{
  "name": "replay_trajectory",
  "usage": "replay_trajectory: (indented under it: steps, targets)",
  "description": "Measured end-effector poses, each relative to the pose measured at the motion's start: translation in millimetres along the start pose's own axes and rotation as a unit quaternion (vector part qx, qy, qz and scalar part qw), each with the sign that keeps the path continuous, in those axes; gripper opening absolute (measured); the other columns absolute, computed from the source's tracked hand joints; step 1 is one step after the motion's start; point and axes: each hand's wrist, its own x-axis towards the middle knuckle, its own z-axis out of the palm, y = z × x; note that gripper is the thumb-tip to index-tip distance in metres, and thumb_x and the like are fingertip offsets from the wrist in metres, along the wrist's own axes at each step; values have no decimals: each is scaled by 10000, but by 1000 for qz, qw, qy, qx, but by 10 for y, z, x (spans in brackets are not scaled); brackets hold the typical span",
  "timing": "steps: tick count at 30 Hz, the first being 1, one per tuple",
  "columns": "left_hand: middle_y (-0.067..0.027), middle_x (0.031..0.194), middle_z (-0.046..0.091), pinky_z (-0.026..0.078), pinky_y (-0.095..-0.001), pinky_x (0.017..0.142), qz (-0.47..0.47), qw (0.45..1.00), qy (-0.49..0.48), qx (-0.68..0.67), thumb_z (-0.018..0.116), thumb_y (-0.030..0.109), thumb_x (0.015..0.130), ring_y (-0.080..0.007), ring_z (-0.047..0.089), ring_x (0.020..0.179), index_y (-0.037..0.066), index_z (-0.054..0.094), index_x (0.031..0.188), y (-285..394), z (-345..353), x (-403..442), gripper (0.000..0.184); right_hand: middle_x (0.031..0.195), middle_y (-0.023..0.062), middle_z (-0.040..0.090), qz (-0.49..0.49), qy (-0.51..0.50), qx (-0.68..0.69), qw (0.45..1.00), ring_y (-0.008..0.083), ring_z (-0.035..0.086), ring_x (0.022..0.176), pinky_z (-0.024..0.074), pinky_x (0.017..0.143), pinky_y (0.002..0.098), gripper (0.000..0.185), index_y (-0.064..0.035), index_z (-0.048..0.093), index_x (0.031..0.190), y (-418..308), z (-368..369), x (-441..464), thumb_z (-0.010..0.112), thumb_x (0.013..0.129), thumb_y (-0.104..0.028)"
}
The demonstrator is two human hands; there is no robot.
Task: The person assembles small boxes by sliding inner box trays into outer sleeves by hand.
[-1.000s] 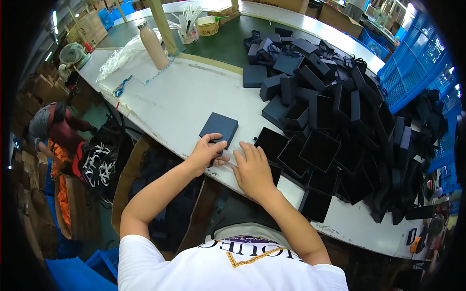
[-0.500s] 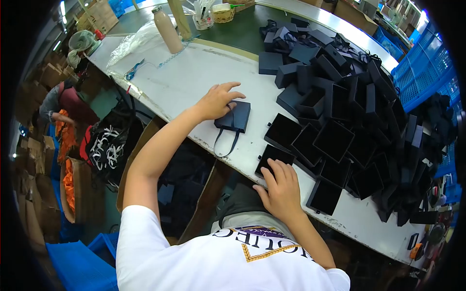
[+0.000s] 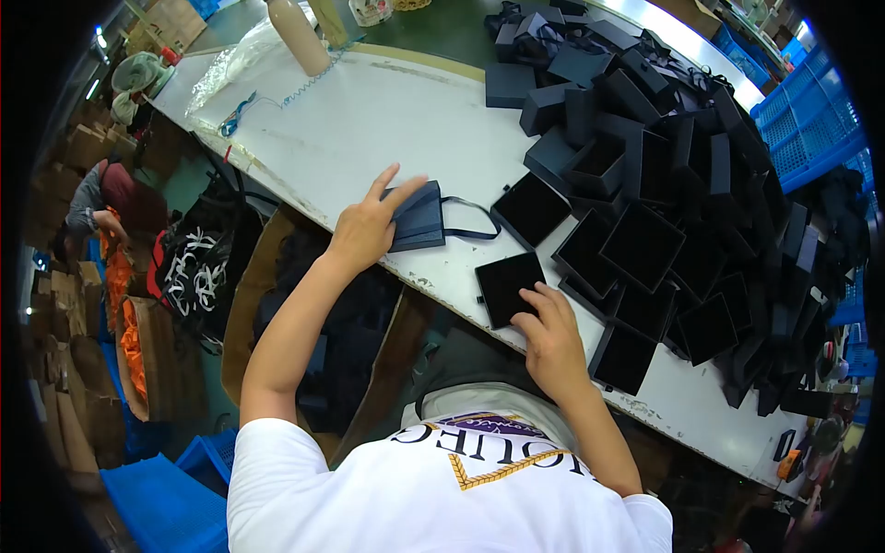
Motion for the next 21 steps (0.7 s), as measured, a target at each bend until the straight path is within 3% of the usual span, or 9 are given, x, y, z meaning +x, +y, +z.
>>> replay_trajectory:
  steps: [3, 5, 7, 8, 11, 15, 16, 19, 21]
  targets:
    - [-120, 1438, 590, 601, -474, 769, 96, 995, 16, -5, 588, -115, 769, -396, 714, 915, 262, 590, 1370, -142, 113, -159, 709, 1289, 198, 633, 25, 11, -4, 1000, 428, 528, 1321, 431, 1114, 539, 208, 8, 685, 945, 5, -67, -30, 644, 760, 97]
    - [-109, 1439, 593, 592, -478, 779, 87, 996, 12, -10, 576, -131, 766, -397, 711, 946, 222, 571, 1350, -160, 142, -206, 682, 1373, 225, 584, 37, 18, -23, 999, 465, 501, 1341, 435, 1094, 529, 250, 6, 668, 1037, -15, -79, -43, 733, 805, -63]
    - [-104, 1438, 594, 583, -474, 786, 64, 997, 26, -47, 571, -140, 767, -389, 707, 955, 180, 553, 1329, -172, 189, -236, 647, 1432, 246, 540, 72, 61, -29, 995, 481, 490, 1345, 435, 1086, 523, 387, 6, 651, 1123, -194, -37, 9, 793, 818, -186]
    - [-105, 1438, 594, 578, -469, 788, 46, 995, 42, -81, 571, -142, 769, -380, 706, 948, 159, 544, 1318, -171, 234, -247, 626, 1517, 277, 447, 81, 46, -53, 994, 502, 456, 1366, 426, 1086, 532, 662, 20, 576, 1301, -266, -21, 38, 838, 809, -338]
    - [-117, 1426, 593, 563, -450, 799, -9, 989, 53, -137, 578, -142, 782, -354, 692, 924, 113, 514, 1325, -91, 261, -324, 604, 1552, 286, 393, 109, 14, -98, 989, 511, 404, 1406, 422, 1079, 560, 827, 40, 497, 1407, -356, 124, 82, 855, 794, -384]
    - [-151, 1405, 583, 556, -428, 810, -12, 987, 37, -153, 593, -131, 807, -324, 660, 862, 100, 505, 1334, -63, 205, -377, 582, 1594, 298, 317, 72, -63, -82, 992, 519, 266, 1491, 261, 1196, 641, 815, 57, 421, 1475, -258, 123, 100, 762, 763, -148]
    - [-162, 1394, 586, 556, -431, 819, -29, 986, 22, -161, 590, -123, 817, -335, 666, 890, 98, 502, 1342, -77, 166, -404, 576, 1631, 270, 283, 62, -100, -41, 992, 512, 192, 1531, 154, 1243, 649, 804, 35, 456, 1468, -249, 79, 146, 701, 708, -53]
    - [-178, 1363, 594, 558, -447, 831, -36, 988, 21, -151, 588, -88, 843, -366, 684, 944, 98, 495, 1362, -239, 87, -386, 558, 1671, 223, 247, -30, -208, -92, 973, 502, 140, 1556, 125, 1249, 655, 784, 1, 502, 1457, -156, 16, 267, 689, 697, -38]
    - [-168, 1348, 595, 566, -466, 819, 1, 992, 70, -101, 598, -49, 857, -379, 695, 938, 107, 491, 1371, -450, 167, -420, 547, 1694, 195, 219, -11, -239, -99, 966, 513, 113, 1558, 126, 1236, 683, 747, -86, 532, 1472, -188, -45, 303, 772, 768, -155]
